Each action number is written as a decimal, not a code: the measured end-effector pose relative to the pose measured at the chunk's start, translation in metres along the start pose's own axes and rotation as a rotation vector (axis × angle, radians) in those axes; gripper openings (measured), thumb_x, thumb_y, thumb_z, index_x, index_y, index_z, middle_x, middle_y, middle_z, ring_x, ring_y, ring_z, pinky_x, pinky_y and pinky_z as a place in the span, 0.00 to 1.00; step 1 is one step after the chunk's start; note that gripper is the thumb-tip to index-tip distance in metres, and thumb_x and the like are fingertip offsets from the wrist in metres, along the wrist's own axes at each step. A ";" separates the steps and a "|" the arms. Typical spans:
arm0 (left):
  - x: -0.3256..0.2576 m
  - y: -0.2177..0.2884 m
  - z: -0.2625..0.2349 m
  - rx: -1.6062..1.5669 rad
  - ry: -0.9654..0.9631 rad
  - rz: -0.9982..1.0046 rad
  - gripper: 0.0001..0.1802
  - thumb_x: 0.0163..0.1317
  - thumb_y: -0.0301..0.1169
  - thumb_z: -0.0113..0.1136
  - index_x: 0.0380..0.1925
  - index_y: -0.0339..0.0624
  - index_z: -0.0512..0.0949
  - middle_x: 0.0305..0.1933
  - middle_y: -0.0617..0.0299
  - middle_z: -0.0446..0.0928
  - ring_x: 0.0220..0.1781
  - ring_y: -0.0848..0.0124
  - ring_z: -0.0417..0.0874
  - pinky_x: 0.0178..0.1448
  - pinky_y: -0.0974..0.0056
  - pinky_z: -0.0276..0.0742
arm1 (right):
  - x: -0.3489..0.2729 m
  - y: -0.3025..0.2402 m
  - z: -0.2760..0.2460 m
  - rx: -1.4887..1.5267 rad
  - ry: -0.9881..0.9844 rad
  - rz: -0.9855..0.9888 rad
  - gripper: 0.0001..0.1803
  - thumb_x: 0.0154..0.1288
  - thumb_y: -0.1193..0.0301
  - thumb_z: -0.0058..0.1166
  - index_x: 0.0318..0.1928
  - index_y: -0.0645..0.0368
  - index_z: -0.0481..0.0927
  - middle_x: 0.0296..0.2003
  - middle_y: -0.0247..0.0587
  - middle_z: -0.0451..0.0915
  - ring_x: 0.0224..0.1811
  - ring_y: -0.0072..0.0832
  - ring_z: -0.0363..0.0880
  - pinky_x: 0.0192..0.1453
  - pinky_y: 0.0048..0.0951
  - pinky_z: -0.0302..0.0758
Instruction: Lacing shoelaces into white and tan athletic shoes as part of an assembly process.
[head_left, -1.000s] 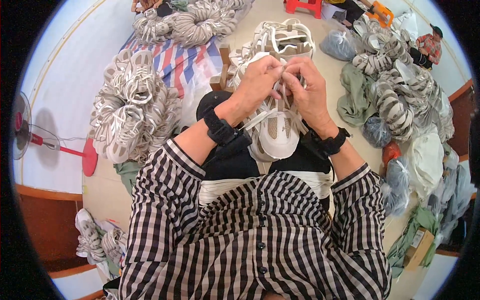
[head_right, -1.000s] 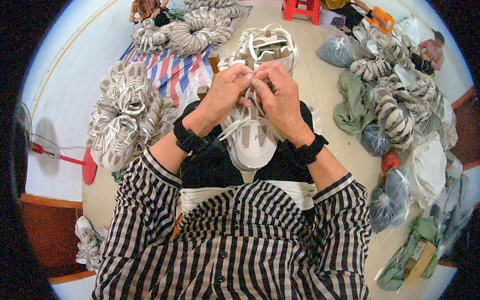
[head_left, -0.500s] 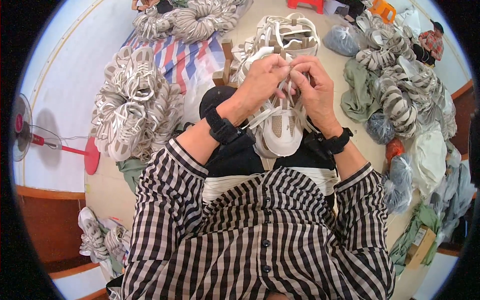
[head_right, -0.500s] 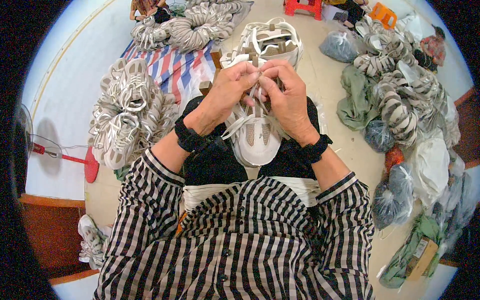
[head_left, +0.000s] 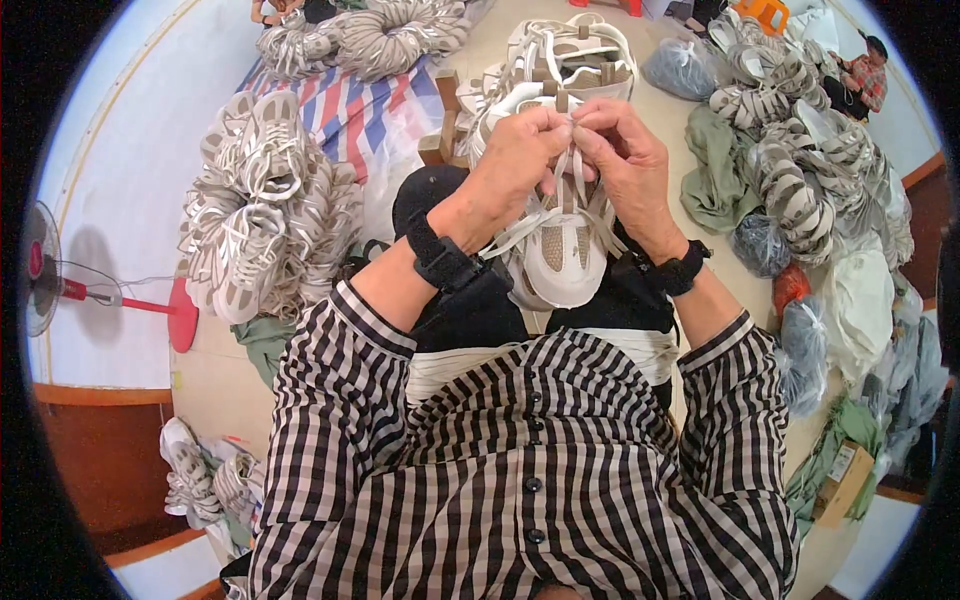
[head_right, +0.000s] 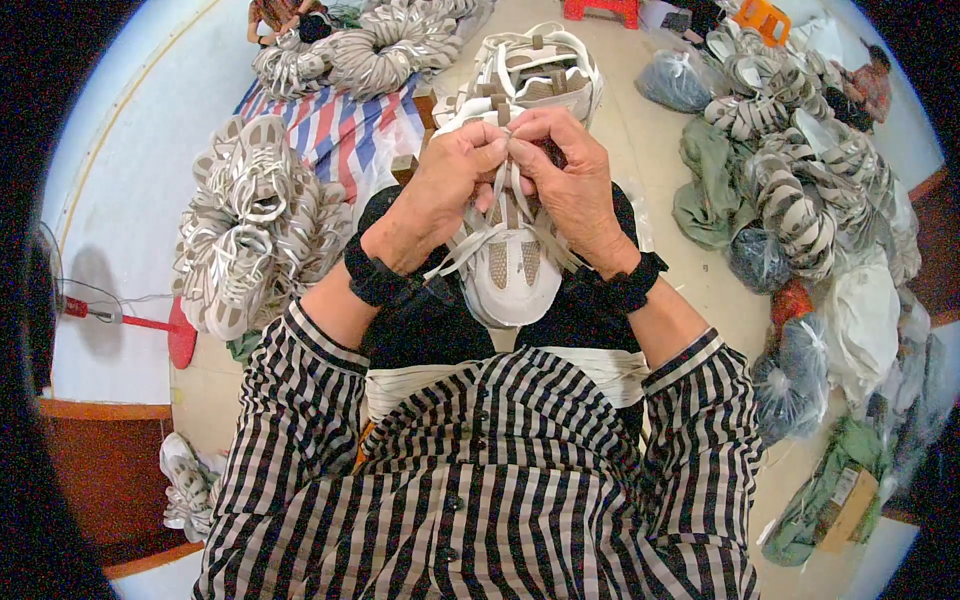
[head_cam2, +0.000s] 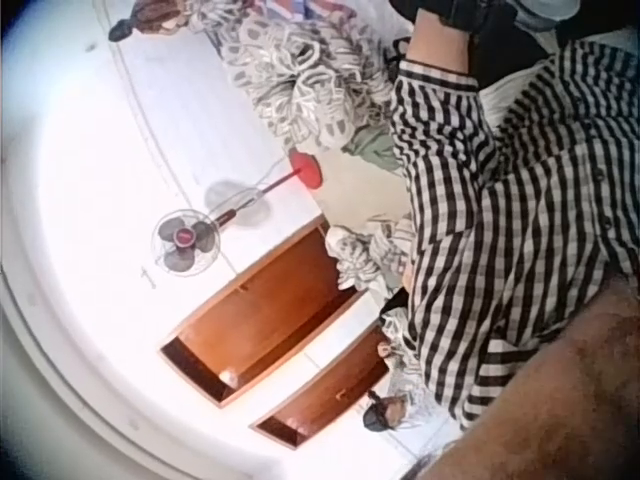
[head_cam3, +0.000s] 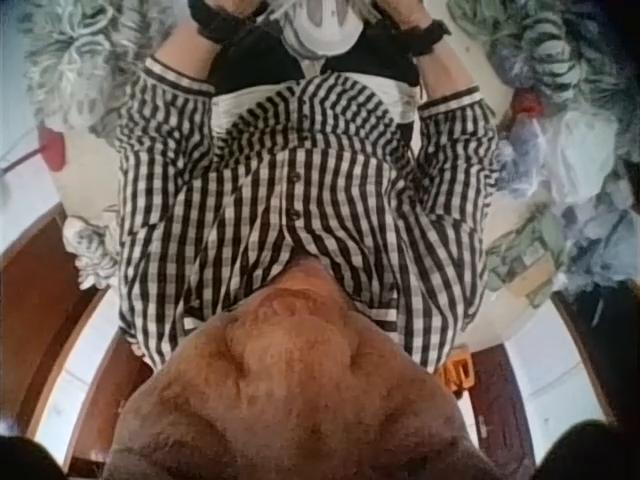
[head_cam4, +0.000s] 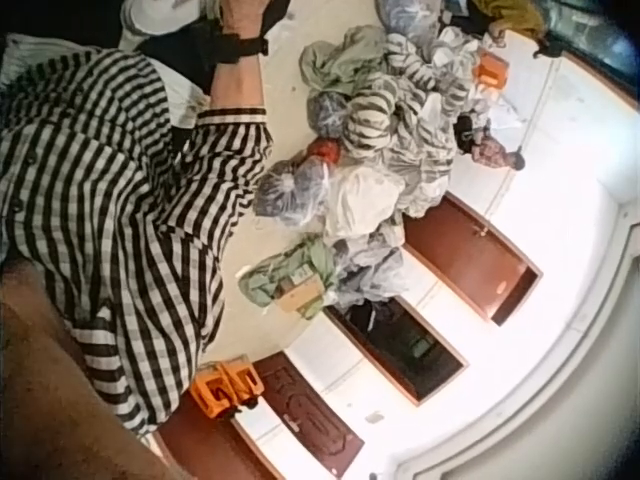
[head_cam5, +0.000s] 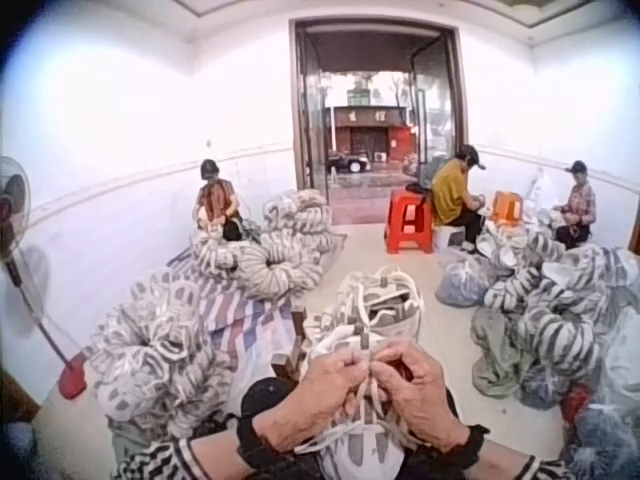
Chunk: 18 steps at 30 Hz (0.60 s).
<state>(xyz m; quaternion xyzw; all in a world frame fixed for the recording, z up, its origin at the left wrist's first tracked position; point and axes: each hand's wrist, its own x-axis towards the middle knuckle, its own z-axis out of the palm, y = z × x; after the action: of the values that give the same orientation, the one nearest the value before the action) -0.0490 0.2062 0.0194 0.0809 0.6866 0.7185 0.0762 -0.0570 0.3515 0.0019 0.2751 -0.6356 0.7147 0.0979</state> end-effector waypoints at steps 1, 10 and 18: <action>0.000 -0.001 0.000 -0.045 -0.010 -0.020 0.09 0.68 0.30 0.47 0.37 0.37 0.74 0.28 0.63 0.77 0.21 0.80 0.74 0.20 0.79 0.64 | 0.000 0.001 0.001 0.005 0.016 -0.022 0.01 0.63 0.79 0.52 0.34 0.62 0.73 0.37 0.31 0.74 0.27 0.13 0.71 0.30 0.17 0.70; -0.001 -0.008 0.000 -0.195 -0.037 0.026 0.09 0.68 0.30 0.47 0.37 0.36 0.73 0.28 0.61 0.77 0.24 0.77 0.76 0.24 0.75 0.70 | 0.001 0.004 0.000 -0.011 0.050 -0.059 0.02 0.64 0.78 0.51 0.36 0.62 0.73 0.35 0.31 0.75 0.29 0.14 0.73 0.35 0.18 0.72; -0.002 -0.008 0.004 -0.222 0.007 0.024 0.08 0.67 0.29 0.48 0.38 0.35 0.73 0.30 0.61 0.76 0.27 0.75 0.77 0.29 0.73 0.74 | -0.005 -0.004 -0.002 -0.032 0.069 -0.070 0.04 0.59 0.78 0.54 0.35 0.62 0.73 0.41 0.36 0.75 0.37 0.20 0.74 0.41 0.22 0.72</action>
<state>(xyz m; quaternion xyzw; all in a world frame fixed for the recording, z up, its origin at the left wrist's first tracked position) -0.0456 0.2100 0.0112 0.0776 0.6022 0.7911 0.0738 -0.0513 0.3550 0.0023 0.2709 -0.6330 0.7097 0.1490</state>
